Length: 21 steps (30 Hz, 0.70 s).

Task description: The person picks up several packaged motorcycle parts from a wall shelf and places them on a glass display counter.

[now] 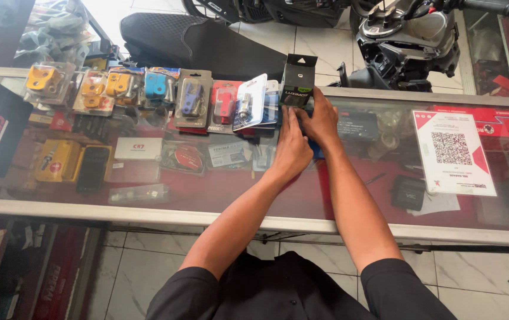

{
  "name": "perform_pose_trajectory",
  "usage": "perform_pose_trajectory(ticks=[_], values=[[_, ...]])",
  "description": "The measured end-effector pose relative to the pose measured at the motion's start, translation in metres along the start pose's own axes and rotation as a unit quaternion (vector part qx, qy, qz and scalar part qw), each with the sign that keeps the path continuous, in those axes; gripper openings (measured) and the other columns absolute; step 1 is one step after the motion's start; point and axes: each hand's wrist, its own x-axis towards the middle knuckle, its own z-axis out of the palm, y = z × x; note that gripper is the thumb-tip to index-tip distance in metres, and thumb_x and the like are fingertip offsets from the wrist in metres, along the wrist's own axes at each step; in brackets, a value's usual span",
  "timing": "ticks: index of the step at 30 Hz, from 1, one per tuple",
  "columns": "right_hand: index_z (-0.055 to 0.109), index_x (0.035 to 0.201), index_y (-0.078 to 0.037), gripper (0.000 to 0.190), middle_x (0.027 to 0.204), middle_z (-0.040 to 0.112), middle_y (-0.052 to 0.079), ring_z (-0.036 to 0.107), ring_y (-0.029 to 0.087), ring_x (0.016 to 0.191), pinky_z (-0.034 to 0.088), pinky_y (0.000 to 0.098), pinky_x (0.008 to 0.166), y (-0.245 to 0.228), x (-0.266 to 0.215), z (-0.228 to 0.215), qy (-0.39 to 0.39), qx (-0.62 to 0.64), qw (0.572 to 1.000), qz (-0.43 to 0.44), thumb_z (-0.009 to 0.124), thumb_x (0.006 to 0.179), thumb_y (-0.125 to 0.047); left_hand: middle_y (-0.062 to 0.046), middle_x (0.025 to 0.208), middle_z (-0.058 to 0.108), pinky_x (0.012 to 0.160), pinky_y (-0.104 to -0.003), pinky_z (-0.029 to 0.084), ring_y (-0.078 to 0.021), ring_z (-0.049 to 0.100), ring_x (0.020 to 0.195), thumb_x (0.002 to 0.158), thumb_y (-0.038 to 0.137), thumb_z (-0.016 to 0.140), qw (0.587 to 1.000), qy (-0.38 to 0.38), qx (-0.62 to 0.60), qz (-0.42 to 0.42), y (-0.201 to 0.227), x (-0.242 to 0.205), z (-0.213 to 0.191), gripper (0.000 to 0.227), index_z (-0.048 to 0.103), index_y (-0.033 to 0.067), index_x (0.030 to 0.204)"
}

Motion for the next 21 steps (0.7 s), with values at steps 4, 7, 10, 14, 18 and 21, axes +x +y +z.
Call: perform_pose_trajectory(ticks=[4,7,10,14,18,21], values=[[0.050,0.145,-0.010,0.070,0.129,0.067,0.016,0.059,0.037,0.125,0.041,0.0517,0.098,0.004,0.001,0.002,-0.005,-0.005,1.000,0.009,0.079,0.085,-0.031,-0.042,0.162,0.011,0.125,-0.050,0.019,-0.0536,0.016,0.152,0.085,-0.005,0.060,1.000,-0.003,-0.006,0.002,0.003,0.000,-0.002,0.087,0.010,-0.0160,0.155],[0.051,0.147,-0.010,0.071,0.128,0.068,0.016,0.060,0.038,0.121,0.041,0.0515,0.096,0.003,-0.001,0.001,0.006,0.001,1.000,-0.017,0.078,0.084,-0.028,-0.041,0.162,0.012,0.125,-0.051,0.019,-0.0539,0.017,0.152,0.082,-0.006,0.060,1.000,0.004,-0.007,0.019,0.007,-0.002,-0.004,0.087,0.011,-0.0160,0.154],[0.051,0.148,-0.011,0.071,0.123,0.069,0.015,0.066,0.033,0.101,0.045,0.0475,0.093,0.000,-0.003,-0.003,-0.001,0.026,0.999,0.018,0.078,0.083,-0.024,-0.041,0.161,0.016,0.124,-0.052,0.021,-0.0546,0.021,0.151,0.083,-0.006,0.060,0.999,0.011,-0.005,0.037,0.013,-0.005,-0.007,0.085,0.014,-0.0158,0.154],[0.050,0.146,-0.008,0.070,0.133,0.066,0.013,0.066,0.025,0.084,0.055,0.0387,0.078,0.000,-0.009,-0.008,0.021,0.125,0.992,0.010,0.075,0.081,-0.011,-0.041,0.159,0.024,0.122,-0.052,0.028,-0.0548,0.030,0.146,0.082,-0.007,0.058,0.998,0.001,0.006,0.055,0.028,-0.010,-0.015,0.080,0.022,-0.0162,0.153],[0.052,0.146,-0.006,0.065,0.134,0.066,0.014,0.070,0.022,0.090,0.055,0.0370,0.086,0.011,-0.020,-0.007,0.057,0.128,0.990,-0.017,0.075,0.085,-0.004,-0.037,0.158,0.030,0.118,-0.051,0.034,-0.0530,0.036,0.143,0.075,-0.007,0.062,0.995,-0.011,0.039,0.093,0.044,-0.016,-0.026,0.082,0.031,-0.0132,0.150],[0.052,0.145,-0.005,0.061,0.136,0.064,0.016,0.070,0.024,0.106,0.055,0.0361,0.094,0.022,-0.037,-0.015,0.054,0.133,0.990,-0.011,0.076,0.088,-0.005,-0.035,0.157,0.032,0.118,-0.053,0.033,-0.0514,0.036,0.144,0.066,-0.007,0.066,0.989,-0.016,0.064,0.135,0.052,-0.020,-0.032,0.089,0.033,-0.0114,0.149]])
